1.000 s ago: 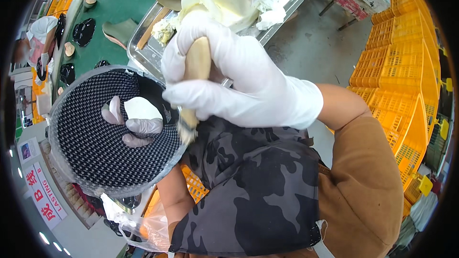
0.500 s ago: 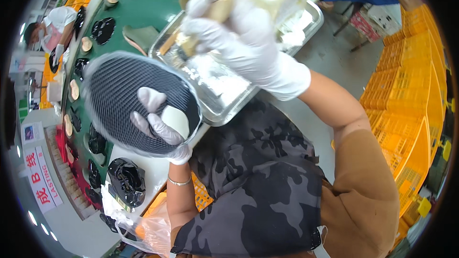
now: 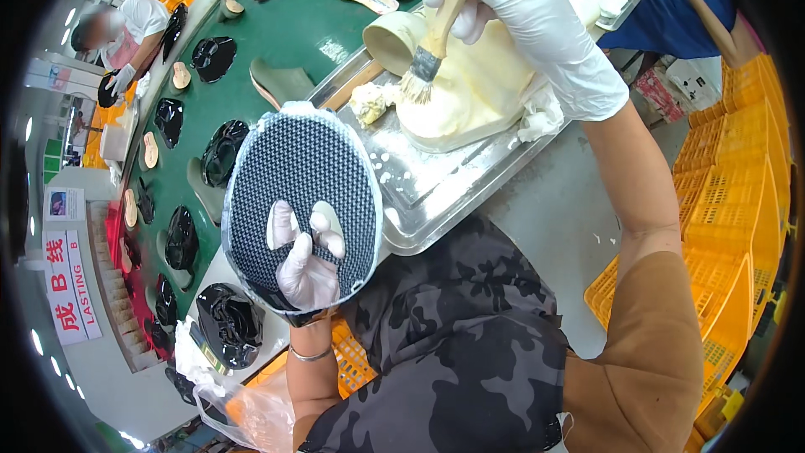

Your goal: The person repeatedly picks up black shoes from a green conveyor belt, applies a white substance to the soles using a brush, and places them into yellow crates. The process is repetitive and involves handling multiple shoes one at a time.

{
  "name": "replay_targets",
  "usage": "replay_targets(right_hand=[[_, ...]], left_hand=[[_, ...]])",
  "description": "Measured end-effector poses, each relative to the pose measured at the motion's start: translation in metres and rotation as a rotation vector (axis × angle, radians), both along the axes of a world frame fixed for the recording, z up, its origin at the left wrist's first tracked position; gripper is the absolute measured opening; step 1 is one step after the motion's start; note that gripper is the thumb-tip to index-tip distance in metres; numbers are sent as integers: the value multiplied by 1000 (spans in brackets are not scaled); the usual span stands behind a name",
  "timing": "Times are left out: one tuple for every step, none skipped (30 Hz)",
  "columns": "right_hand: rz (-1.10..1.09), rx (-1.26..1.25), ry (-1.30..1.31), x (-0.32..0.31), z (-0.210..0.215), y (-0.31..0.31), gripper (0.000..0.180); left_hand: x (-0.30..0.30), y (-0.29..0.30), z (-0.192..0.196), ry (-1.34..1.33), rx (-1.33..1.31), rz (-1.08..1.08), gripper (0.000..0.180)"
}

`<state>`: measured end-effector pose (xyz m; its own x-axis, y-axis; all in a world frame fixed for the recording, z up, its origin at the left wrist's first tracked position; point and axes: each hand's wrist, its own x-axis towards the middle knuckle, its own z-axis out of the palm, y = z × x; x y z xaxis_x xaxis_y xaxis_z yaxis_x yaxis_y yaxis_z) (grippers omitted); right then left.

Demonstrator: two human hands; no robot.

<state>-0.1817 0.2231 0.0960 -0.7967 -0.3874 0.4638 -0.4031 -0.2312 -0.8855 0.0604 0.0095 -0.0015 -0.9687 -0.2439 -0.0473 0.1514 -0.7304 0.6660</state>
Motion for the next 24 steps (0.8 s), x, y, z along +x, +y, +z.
replay_targets(right_hand=[[-7,47,-8,2,0,3,12],[3,-5,-15,3,1,1,12],[13,-58,-21,5,2,-5,12],[13,-105,-27,8,4,-8,13],[76,-93,-11,12,9,-7,14],[129,-122,9,16,11,-9,14],[179,-151,37,23,16,-11,14],[208,-164,82,25,14,-14,13],[235,-176,126,27,13,-16,13],[249,-174,187,26,2,-21,13],[263,-196,216,26,-1,-25,13],[280,-215,248,27,-4,-30,13],[294,-259,252,32,-3,-35,14],[308,-303,257,38,-3,-37,15],[149,-130,342,45,5,-33,16],[191,-209,329,47,6,-37,17],[233,-289,316,49,7,-45,17],[277,-369,303,51,8,-52,17],[319,-401,233,55,12,-55,16],[315,-371,226,56,13,-54,16],[313,-342,219,57,13,-51,16],[315,-310,213,58,14,-48,16],[266,-253,164,59,14,-44,15],[255,-183,192,57,12,-37,13]], left_hand=[[0,2,1,0,-9,-10,47],[0,2,1,-6,-1,-38,47],[1,2,2,-13,7,-66,47],[1,3,2,-19,21,-103,47],[-1,5,3,-20,12,-121,47],[-1,6,2,-17,7,-131,47],[-1,8,2,-5,-1,-144,47],[-1,9,2,6,-8,-156,46],[-1,11,4,19,-3,-173,46],[-1,11,4,29,-10,-192,46],[-1,12,4,36,-17,-211,46],[0,12,3,43,-24,-231,46],[4,13,2,1,64,-235,47],[4,13,1,11,49,-256,47],[4,12,0,22,34,-277,47],[5,12,-1,34,18,-293,47],[8,12,-1,20,28,-277,46],[10,13,-2,10,25,-271,46],[11,13,-2,5,25,-265,46],[12,13,-2,0,25,-257,46],[10,14,2,30,17,-285,45],[11,13,4,28,10,-270,44],[12,13,5,27,3,-254,44],[13,12,6,25,-4,-237,44]])
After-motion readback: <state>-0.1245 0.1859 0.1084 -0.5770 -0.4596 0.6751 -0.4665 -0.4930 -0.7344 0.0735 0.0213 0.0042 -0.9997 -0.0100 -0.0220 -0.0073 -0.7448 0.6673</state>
